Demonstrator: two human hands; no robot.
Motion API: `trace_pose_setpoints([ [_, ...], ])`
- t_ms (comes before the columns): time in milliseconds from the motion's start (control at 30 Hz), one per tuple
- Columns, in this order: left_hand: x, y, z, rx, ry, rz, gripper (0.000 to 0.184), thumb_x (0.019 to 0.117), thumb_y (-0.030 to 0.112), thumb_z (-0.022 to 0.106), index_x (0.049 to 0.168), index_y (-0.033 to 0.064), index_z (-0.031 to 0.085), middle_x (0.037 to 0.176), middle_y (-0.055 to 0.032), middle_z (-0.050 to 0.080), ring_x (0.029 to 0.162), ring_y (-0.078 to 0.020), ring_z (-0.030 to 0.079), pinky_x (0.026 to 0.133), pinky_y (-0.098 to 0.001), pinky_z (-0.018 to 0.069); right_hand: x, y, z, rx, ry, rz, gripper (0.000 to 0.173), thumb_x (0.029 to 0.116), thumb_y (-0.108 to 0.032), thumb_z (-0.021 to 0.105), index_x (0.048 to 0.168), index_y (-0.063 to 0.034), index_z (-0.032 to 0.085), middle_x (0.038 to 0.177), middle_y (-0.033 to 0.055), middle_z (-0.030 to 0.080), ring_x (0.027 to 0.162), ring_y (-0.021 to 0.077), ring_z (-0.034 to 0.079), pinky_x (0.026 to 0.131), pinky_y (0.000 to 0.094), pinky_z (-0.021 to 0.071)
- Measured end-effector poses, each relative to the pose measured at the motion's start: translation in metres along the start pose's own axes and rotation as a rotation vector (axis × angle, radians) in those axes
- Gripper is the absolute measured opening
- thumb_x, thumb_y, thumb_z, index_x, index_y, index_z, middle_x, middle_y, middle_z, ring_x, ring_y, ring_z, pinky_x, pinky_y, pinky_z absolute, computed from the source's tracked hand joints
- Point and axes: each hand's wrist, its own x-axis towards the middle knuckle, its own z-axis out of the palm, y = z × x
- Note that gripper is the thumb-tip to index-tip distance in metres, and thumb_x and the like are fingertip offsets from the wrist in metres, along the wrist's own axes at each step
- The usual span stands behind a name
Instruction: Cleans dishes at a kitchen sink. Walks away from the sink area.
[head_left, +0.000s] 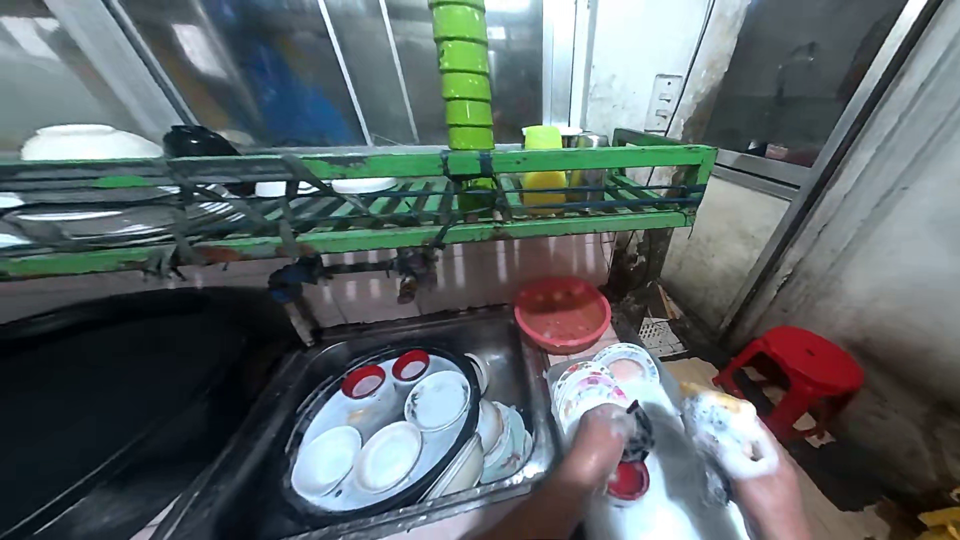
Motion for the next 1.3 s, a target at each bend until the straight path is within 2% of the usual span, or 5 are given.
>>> trace_pose_setpoints([
  [133,-0.027,0.01,0.027,-0.15,-0.041,0.035,0.041,0.1015,0.005,0.054,0.141,-0.0029,0.051,0.129,-0.0186,0.063,0.116,-0.0223,0.063,0.101,-0.0402,0.0525,-0.017,-0.013,0.029,-0.1,-0.096,-0.226,0.071,0.0829,-0.017,0.076,0.138,0.0181,0.048,0.13,0.0327,0.062,0.122,0.0372,0.063,0.108,0.0488,0.0485],
  [300,-0.059,0.014,0.032,0.137,-0.143,0.384,0.041,0.0994,0.008,0.059,0.137,-0.0098,0.058,0.132,-0.0231,0.065,0.127,-0.0238,0.061,0.113,-0.0369,0.0439,0.042,0.006,0.02,0.081,-0.238,0.271,0.04,0.0991,-0.019,0.064,0.134,0.0014,0.059,0.123,0.0157,0.067,0.112,0.0209,0.065,0.098,0.0416,0.0544],
  [667,-0.04,-0.002,0.009,-0.046,-0.361,0.267,0.037,0.0911,0.007,0.066,0.126,-0.0034,0.064,0.111,-0.0095,0.071,0.099,-0.0108,0.066,0.092,-0.0317,0.0546,0.025,-0.007,-0.007,0.253,-0.227,0.258,0.045,0.0946,-0.011,0.063,0.136,0.0017,0.051,0.112,0.0095,0.068,0.098,0.0106,0.067,0.085,0.03,0.0583],
  [833,-0.036,0.009,0.006,0.247,-0.338,0.012,0.04,0.0908,0.008,0.069,0.128,0.0002,0.058,0.108,-0.0123,0.067,0.094,-0.0178,0.065,0.085,-0.0389,0.0553,0.006,-0.034,0.013,-0.34,-0.327,-0.187,0.057,0.0835,-0.03,0.077,0.13,0.0003,0.065,0.12,0.0176,0.072,0.114,0.0303,0.068,0.101,0.0524,0.0537],
  [1300,-0.043,0.01,0.036,-0.268,-0.192,0.164,0.021,0.0951,0.006,0.063,0.115,0.0018,0.067,0.098,-0.0056,0.071,0.09,-0.0139,0.068,0.083,-0.0327,0.0585,0.028,-0.011,-0.009,0.0,-0.148,0.126,0.054,0.0927,-0.023,0.072,0.135,0.0062,0.058,0.125,0.0203,0.067,0.119,0.0255,0.064,0.106,0.0452,0.0497],
])
